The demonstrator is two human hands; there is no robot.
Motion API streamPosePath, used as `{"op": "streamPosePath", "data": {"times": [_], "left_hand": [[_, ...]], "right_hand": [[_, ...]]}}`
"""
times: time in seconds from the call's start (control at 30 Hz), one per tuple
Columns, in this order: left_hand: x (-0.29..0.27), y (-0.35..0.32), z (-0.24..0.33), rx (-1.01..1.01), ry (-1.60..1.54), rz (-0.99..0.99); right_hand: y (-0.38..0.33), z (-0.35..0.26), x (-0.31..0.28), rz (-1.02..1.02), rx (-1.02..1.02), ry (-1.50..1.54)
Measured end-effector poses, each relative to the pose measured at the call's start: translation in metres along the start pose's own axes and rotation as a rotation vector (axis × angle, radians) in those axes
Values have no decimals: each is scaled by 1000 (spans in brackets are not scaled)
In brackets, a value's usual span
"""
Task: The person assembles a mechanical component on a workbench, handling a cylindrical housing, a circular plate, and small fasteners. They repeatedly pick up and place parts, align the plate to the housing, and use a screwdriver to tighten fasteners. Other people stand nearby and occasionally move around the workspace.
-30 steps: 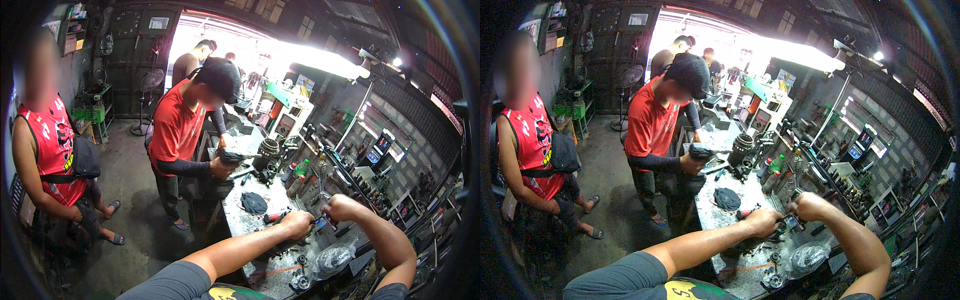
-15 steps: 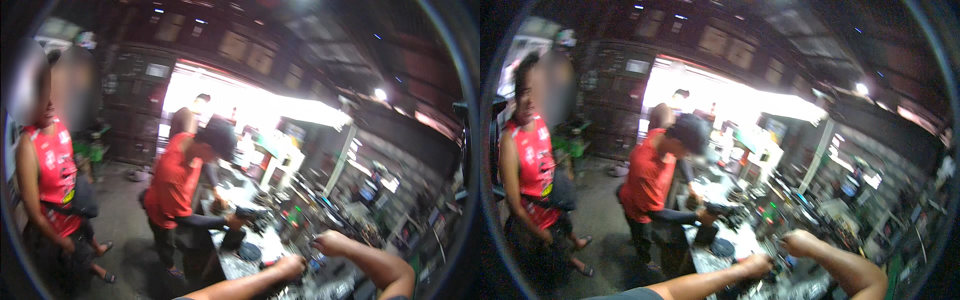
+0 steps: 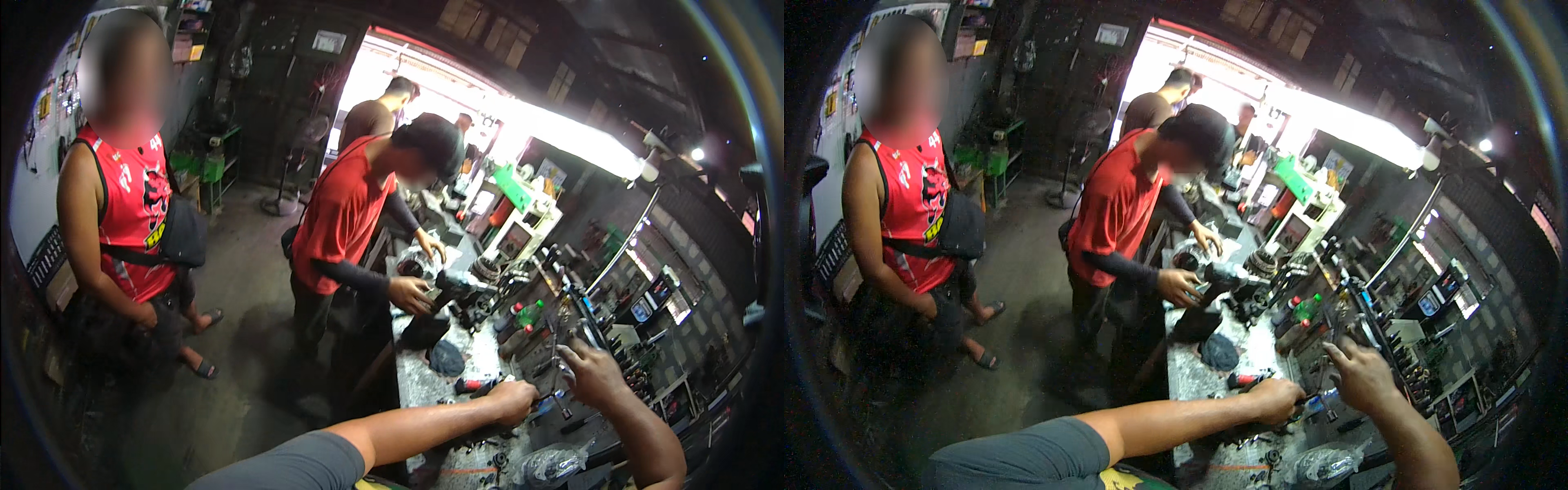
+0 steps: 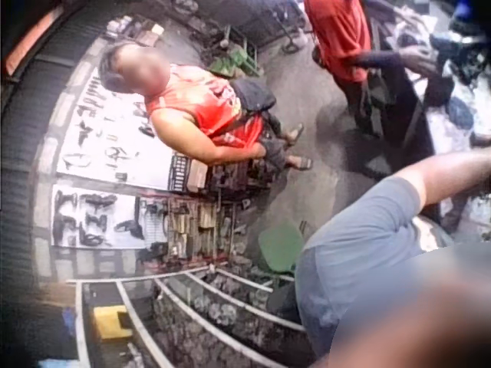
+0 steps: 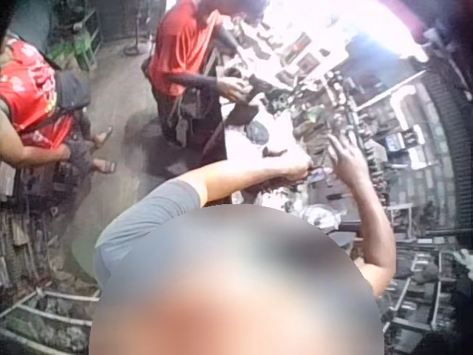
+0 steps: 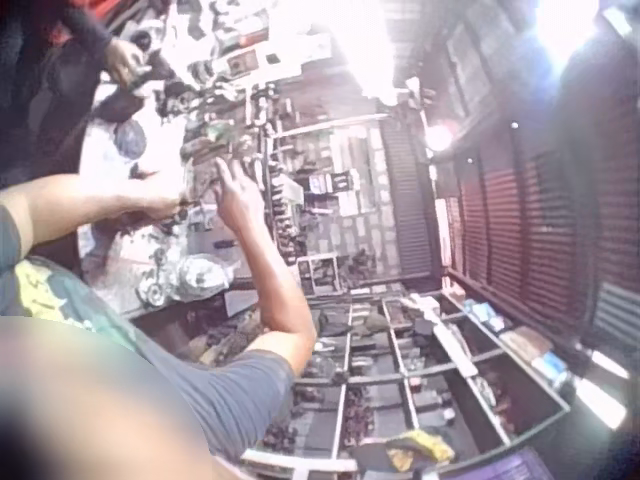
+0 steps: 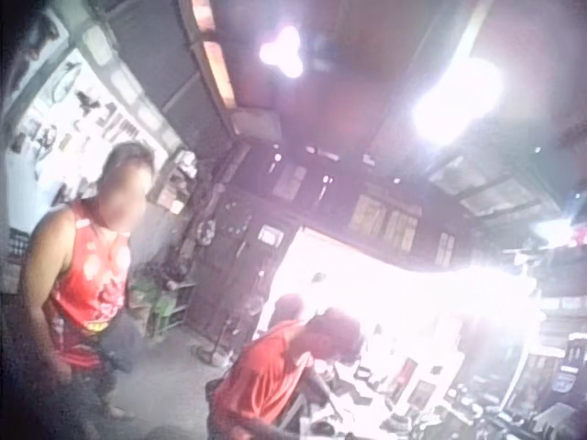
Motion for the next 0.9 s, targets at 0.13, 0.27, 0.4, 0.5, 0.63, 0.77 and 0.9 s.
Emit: {"op": "streamPosePath", "data": {"times": [0.13, 0.27, 0.4, 0.5, 0.63, 0.77, 0.9], "left_hand": [[-2, 0, 1, 0, -15, 18], [3, 0, 1, -29, 35, -69], [-3, 0, 3, -60, 3, -89], [-2, -2, 2, -104, -12, -135], [-5, -4, -1, -112, 0, -89], [-6, 5, 3, -50, 34, -88], [-10, 8, 4, -56, 38, -94]], "right_hand": [[-15, -59, 5, -55, -532, -181], [-2, -19, 62, -446, 263, 588], [6, 15, 15, -118, 191, 373], [-11, -45, -3, 10, -585, -321], [12, -30, 48, -329, -21, 257], [13, 10, 44, -216, 188, 510], [-8, -39, -6, 51, -551, -65]]}}
Point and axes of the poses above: each hand's wrist, its own y-axis towards the middle knuckle, its own x-axis out of the palm, z = x × y, the point moved 10 cm from there along y, towards the middle knuckle, and after that the axes turned 5 degrees about -y, right-handed, at the moved point
